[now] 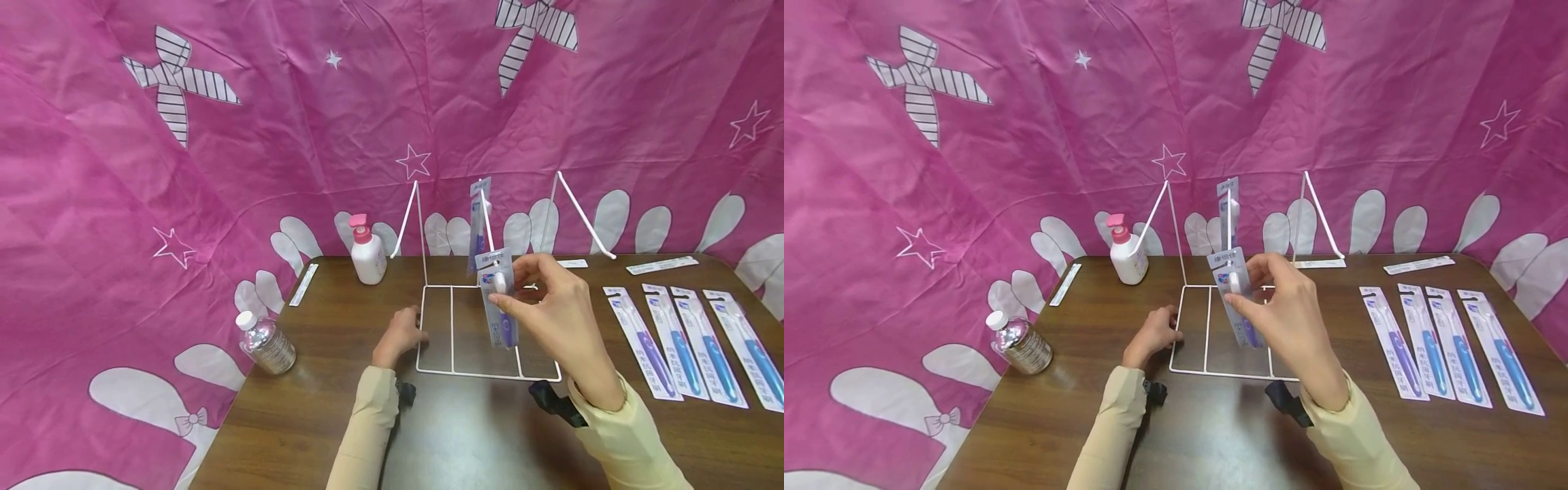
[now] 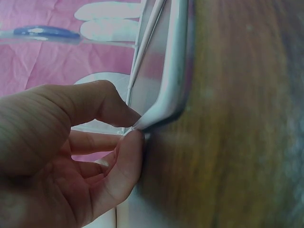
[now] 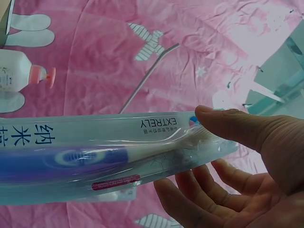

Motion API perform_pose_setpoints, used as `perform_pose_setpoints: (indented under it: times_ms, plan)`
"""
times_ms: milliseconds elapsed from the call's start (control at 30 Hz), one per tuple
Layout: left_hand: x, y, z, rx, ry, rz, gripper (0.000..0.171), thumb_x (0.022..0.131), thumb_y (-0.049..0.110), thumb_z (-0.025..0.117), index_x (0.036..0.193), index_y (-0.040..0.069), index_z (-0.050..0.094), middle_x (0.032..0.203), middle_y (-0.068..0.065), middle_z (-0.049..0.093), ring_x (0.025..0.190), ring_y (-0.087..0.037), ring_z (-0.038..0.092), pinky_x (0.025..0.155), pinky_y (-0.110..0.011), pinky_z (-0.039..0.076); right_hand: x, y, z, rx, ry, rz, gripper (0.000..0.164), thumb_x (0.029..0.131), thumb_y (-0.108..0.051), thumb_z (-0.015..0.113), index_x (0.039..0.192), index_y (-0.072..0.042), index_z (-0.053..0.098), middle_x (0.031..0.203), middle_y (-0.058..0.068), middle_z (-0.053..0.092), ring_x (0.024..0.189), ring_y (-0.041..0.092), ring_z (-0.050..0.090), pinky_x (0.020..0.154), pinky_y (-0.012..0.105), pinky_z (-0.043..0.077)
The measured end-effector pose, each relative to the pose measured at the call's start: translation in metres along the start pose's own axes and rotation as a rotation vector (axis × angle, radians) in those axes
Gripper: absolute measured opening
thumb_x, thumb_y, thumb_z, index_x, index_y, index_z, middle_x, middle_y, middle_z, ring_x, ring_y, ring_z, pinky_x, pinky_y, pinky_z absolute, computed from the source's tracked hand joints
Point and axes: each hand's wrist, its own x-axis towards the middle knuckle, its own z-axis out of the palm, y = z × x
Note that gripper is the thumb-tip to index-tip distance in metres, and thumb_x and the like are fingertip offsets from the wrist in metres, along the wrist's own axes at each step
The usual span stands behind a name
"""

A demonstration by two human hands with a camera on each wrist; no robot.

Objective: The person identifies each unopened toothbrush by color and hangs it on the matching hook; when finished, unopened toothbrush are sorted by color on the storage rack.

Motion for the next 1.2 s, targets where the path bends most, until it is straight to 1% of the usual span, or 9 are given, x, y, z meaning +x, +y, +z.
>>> perform_pose_setpoints:
  times_ms: [133,167,367,467,567,700,933,1067,1200]
  plan:
    - [0.001,-0.001,0.001,0.018,0.007,0.007,0.049,0.078,-0.003,0.079,0.122,-0.007,0.059,0.083,-0.01,0.06,0.058,-0.018,0.061,0.052,-0.028,0.055,0.004,0.002,0.002,0.016,-0.007,0.005,0.045,0.065,0.005,0.092,0.099,0.001,0.062,0.083,0.007,0.067,0.073,0.019,0.063,0.065,0.01,0.052]
    - [0.001,-0.001,0.001,0.017,0.007,0.007,0.049,0.078,-0.003,0.079,0.123,-0.007,0.059,0.083,-0.01,0.06,0.058,-0.018,0.061,0.053,-0.028,0.055,0.005,0.003,0.003,0.019,-0.009,0.009,0.045,0.065,0.005,0.092,0.099,0.001,0.062,0.083,0.007,0.067,0.073,0.02,0.063,0.065,0.011,0.053]
    - [0.0,0.002,-0.001,0.01,0.013,0.008,0.045,0.079,-0.003,0.077,0.12,-0.008,0.059,0.083,-0.011,0.059,0.06,-0.019,0.062,0.054,-0.029,0.056,0.011,0.007,0.008,0.039,-0.021,0.027,0.043,0.068,0.005,0.09,0.1,0.001,0.061,0.086,0.01,0.068,0.078,0.024,0.066,0.069,0.011,0.053]
    - [-0.001,0.003,-0.002,0.016,0.013,0.003,0.047,0.08,-0.002,0.076,0.123,-0.009,0.058,0.084,-0.011,0.058,0.062,-0.018,0.06,0.055,-0.027,0.055,0.013,0.01,0.011,0.047,-0.018,0.035,0.042,0.068,0.006,0.089,0.1,0.001,0.061,0.087,0.011,0.068,0.079,0.022,0.066,0.07,0.011,0.053]
    - [-0.001,0.003,-0.001,0.006,0.003,-0.012,0.051,0.081,-0.002,0.077,0.127,-0.009,0.056,0.086,-0.012,0.059,0.061,-0.019,0.062,0.054,-0.028,0.056,0.015,0.013,0.013,0.045,-0.015,0.039,0.042,0.068,0.007,0.089,0.1,0.002,0.061,0.087,0.011,0.068,0.079,0.021,0.066,0.071,0.01,0.053]
    - [0.0,0.001,0.0,-0.016,-0.004,-0.029,0.055,0.081,-0.003,0.078,0.131,-0.009,0.055,0.087,-0.013,0.059,0.061,-0.02,0.063,0.054,-0.03,0.057,0.019,0.016,0.016,0.057,-0.016,0.038,0.041,0.069,0.008,0.087,0.099,0.003,0.06,0.086,0.012,0.067,0.079,0.022,0.066,0.072,0.01,0.053]
    - [0.0,-0.001,0.001,0.013,0.006,-0.005,0.048,0.079,-0.003,0.078,0.122,-0.008,0.058,0.084,-0.01,0.058,0.061,-0.019,0.06,0.054,-0.028,0.056,0.025,0.026,0.023,0.066,0.006,0.039,0.04,0.07,0.009,0.086,0.098,0.004,0.059,0.086,0.015,0.066,0.08,0.026,0.065,0.07,0.007,0.051]
    - [0.0,-0.001,0.001,0.013,0.006,0.014,0.045,0.078,-0.003,0.078,0.118,-0.007,0.059,0.083,-0.009,0.057,0.06,-0.018,0.059,0.053,-0.027,0.055,0.029,0.03,0.026,0.07,0.02,0.046,0.04,0.07,0.009,0.086,0.1,0.006,0.058,0.086,0.016,0.067,0.08,0.026,0.065,0.07,0.007,0.051]
    - [-0.001,-0.001,0.0,0.014,0.006,0.014,0.044,0.079,-0.003,0.079,0.118,-0.007,0.059,0.083,-0.009,0.058,0.061,-0.018,0.06,0.055,-0.028,0.055,0.035,0.034,0.03,0.072,0.019,0.061,0.04,0.072,0.007,0.085,0.1,0.006,0.058,0.085,0.016,0.067,0.077,0.028,0.067,0.07,0.008,0.051]
